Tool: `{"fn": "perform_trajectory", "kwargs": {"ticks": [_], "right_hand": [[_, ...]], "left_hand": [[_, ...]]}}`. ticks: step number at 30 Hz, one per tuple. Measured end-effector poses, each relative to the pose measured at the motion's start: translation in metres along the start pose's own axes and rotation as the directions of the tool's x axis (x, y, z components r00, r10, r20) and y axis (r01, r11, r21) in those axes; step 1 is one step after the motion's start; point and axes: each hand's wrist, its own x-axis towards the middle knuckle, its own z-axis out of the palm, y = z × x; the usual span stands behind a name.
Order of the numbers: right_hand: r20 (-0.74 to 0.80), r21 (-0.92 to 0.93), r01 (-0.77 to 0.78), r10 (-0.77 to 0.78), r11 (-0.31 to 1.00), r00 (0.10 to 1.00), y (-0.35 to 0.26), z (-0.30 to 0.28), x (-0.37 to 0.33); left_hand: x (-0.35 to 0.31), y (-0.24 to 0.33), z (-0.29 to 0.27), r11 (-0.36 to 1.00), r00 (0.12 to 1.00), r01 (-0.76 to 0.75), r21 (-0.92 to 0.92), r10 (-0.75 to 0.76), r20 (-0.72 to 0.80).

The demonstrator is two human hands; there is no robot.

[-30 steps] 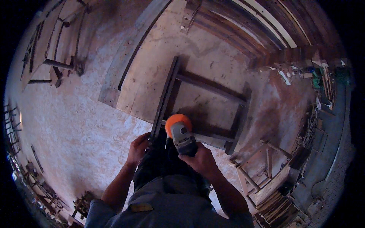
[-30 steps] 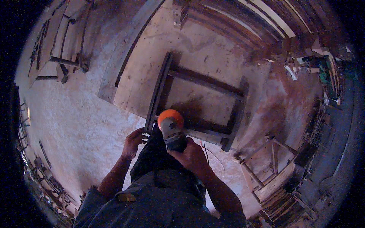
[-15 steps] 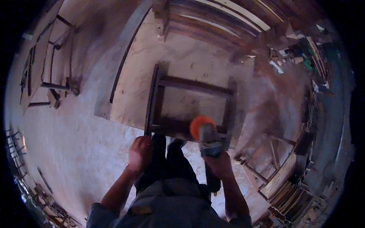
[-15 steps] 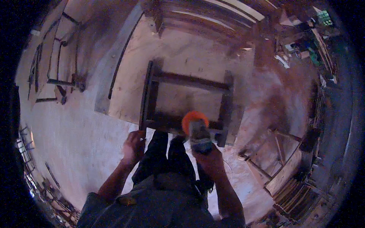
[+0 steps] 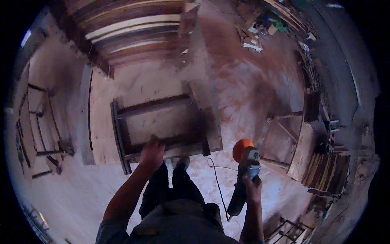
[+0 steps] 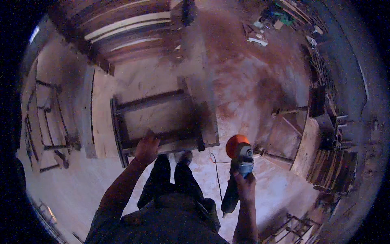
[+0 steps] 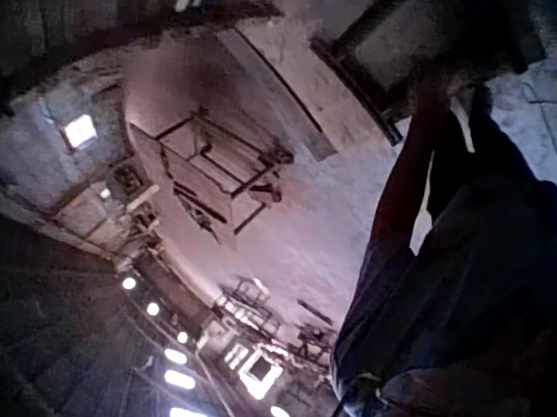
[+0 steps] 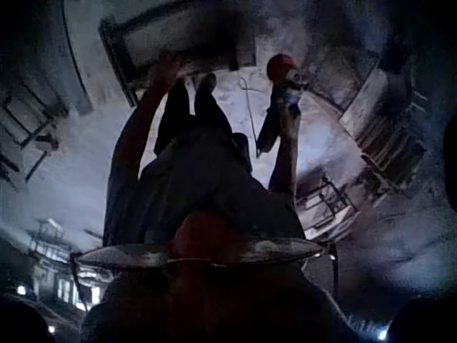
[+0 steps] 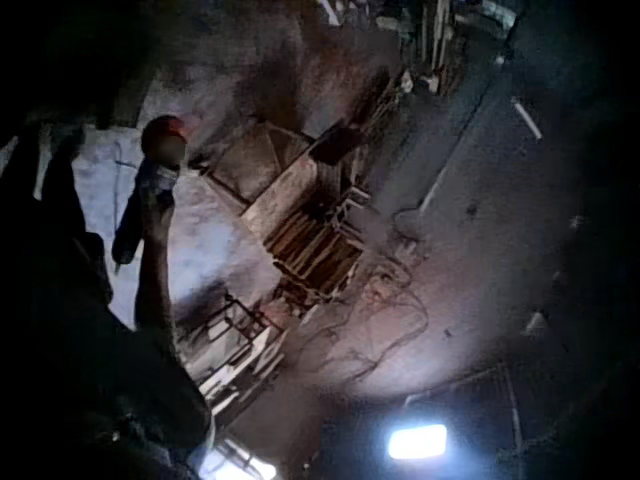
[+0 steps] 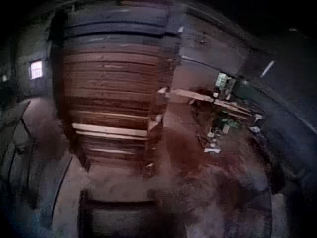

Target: The person repeatedly picks up wooden frames from a stack, uses an angle grinder with an orange sanding disc to sand the frame surfaces, and places the frames back on the stack. The person handles the frames one at a time, repositioning them to sand different sides before returning them to the pile.

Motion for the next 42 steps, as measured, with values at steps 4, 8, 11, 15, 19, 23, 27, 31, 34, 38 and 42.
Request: {"fn": "perform_trajectory", "kwargs": {"ticks": [4, 8, 11, 15, 19, 23, 27, 31, 34, 38, 42], "right_hand": [[-0.003, 0.033, -0.009, 0.009, 0.999, 1.000, 0.035, -0.023, 0.001], [-0.039, 0.117, -0.009, 0.013, 0.993, 0.999, 0.064, -0.029, 0.005], [-0.040, 0.107, -0.048, 0.052, 0.993, 0.998, 0.071, -0.033, 0.010], [-0.023, 0.195, -0.062, 0.068, 0.979, 0.997, 0.054, -0.034, 0.001], [-0.047, 0.190, -0.036, 0.046, 0.981, 0.998, 0.053, -0.037, 0.001], [-0.005, 0.150, -0.097, 0.099, 0.984, 0.995, 0.043, -0.031, 0.003], [0.045, 0.113, -0.110, 0.105, 0.988, 0.993, 0.048, -0.023, 0.002], [0.193, 0.150, -0.074, 0.045, 0.986, 0.980, 0.032, -0.003, -0.005], [0.221, -0.032, 0.009, -0.001, 0.999, 0.975, 0.011, 0.024, -0.001], [0.281, -0.187, -0.047, 0.099, 0.981, 0.955, -0.001, 0.050, 0.016], [0.264, -0.293, 0.055, 0.026, 0.955, 0.964, 0.017, 0.062, 0.038]], "left_hand": [[0.003, 0.007, -0.041, 0.999, 1.000, -0.023, 0.031, 0.023, 0.000], [0.022, 0.022, -0.123, 0.986, 0.998, 0.023, 0.167, -0.014, -0.053], [0.040, 0.017, -0.174, 0.943, 0.958, -0.067, 0.326, 0.153, -0.244], [0.060, 0.039, -0.240, 0.889, 0.903, -0.166, 0.427, 0.311, -0.297], [0.083, 0.011, -0.255, 0.946, 0.938, -0.274, 0.176, 0.303, -0.170], [0.115, -0.028, -0.212, 0.963, 0.963, -0.267, -0.031, 0.268, 0.025], [0.140, -0.056, -0.148, 0.996, 0.982, -0.083, -0.033, 0.087, 0.165], [0.155, -0.109, -0.074, 0.997, 0.998, -0.045, 0.062, 0.042, 0.054], [0.157, -0.102, -0.053, 0.991, 0.996, -0.048, 0.127, 0.056, -0.063], [0.141, -0.081, -0.036, 0.973, 0.983, 0.089, 0.214, -0.051, -0.179], [0.077, -0.044, -0.031, 0.986, 0.973, 0.007, 0.168, 0.032, -0.230]]}}
